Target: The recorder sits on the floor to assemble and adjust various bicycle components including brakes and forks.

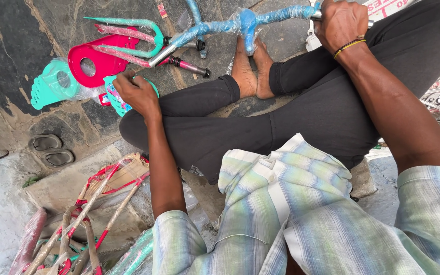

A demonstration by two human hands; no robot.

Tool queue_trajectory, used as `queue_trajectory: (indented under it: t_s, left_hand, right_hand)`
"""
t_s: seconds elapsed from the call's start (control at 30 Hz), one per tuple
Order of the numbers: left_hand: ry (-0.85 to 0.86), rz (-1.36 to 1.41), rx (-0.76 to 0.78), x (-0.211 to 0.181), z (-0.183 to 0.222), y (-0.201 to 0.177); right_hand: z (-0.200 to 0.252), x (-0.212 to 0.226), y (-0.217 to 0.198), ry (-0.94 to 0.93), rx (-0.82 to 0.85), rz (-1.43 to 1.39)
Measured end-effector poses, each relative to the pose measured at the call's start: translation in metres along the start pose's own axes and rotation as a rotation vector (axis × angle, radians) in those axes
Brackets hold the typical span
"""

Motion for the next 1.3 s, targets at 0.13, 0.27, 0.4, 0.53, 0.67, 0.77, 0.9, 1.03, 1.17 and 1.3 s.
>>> queue_trajectory:
  t_s: [0.13, 0.27, 0.4, 0.53, 0.67, 0.77, 0.9, 1.03, 1.17, 1.3]
  left_hand:
    - [-0.603, 0.714, -0.085, 0.01, -0.002, -0.004]
    - [-0.879, 1.224, -0.012, 0.003, 0.006, 0.012]
    - [-1.012, 1.637, -0.039, 0.023, 0.018, 0.033]
    - [-1.125, 1.776, -0.025, 0.017, 0.013, 0.038]
    - [-1.206, 1.935, -0.03, 0.02, 0.015, 0.05]
    - [-1.219, 2.014, -0.08, 0.024, 0.015, 0.065]
    - [-1.025, 1.787, -0.27, 0.024, 0.01, 0.055]
    - [-0.571, 1.435, -0.354, -0.019, -0.009, 0.021]
    - [-0.336, 1.217, -0.302, -0.034, -0.008, 0.017]
    - [-0.197, 1.102, -0.214, -0.055, -0.023, 0.014]
  right_hand:
    - [-0.003, 0.0, 0.001, -0.01, -0.003, 0.009]
    - [0.004, -0.009, 0.023, -0.028, 0.0, -0.012]
    - [-0.001, -0.01, 0.012, -0.002, 0.03, -0.008]
    - [-0.006, -0.016, 0.01, 0.033, 0.065, 0.017]
    - [-0.002, -0.017, 0.008, 0.03, 0.095, 0.032]
    - [-0.003, -0.021, 0.007, 0.028, 0.095, 0.04]
    - [-0.006, -0.016, 0.006, 0.001, 0.085, 0.044]
    - [-0.007, -0.015, 0.0, -0.02, 0.077, 0.05]
    - [-0.008, -0.017, 0.005, -0.008, 0.078, 0.06]
    - [-0.003, -0.021, 0.013, 0.025, 0.114, 0.067]
Point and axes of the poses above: each hand's wrist, its own z-axis away from the middle knuckle, its own y-axis out of the palm, x = y × z, the point moved 2 cm from there along -z, towards the middle knuckle, and after that the axes turned 12 degrees about y, right-handed, at the moved point
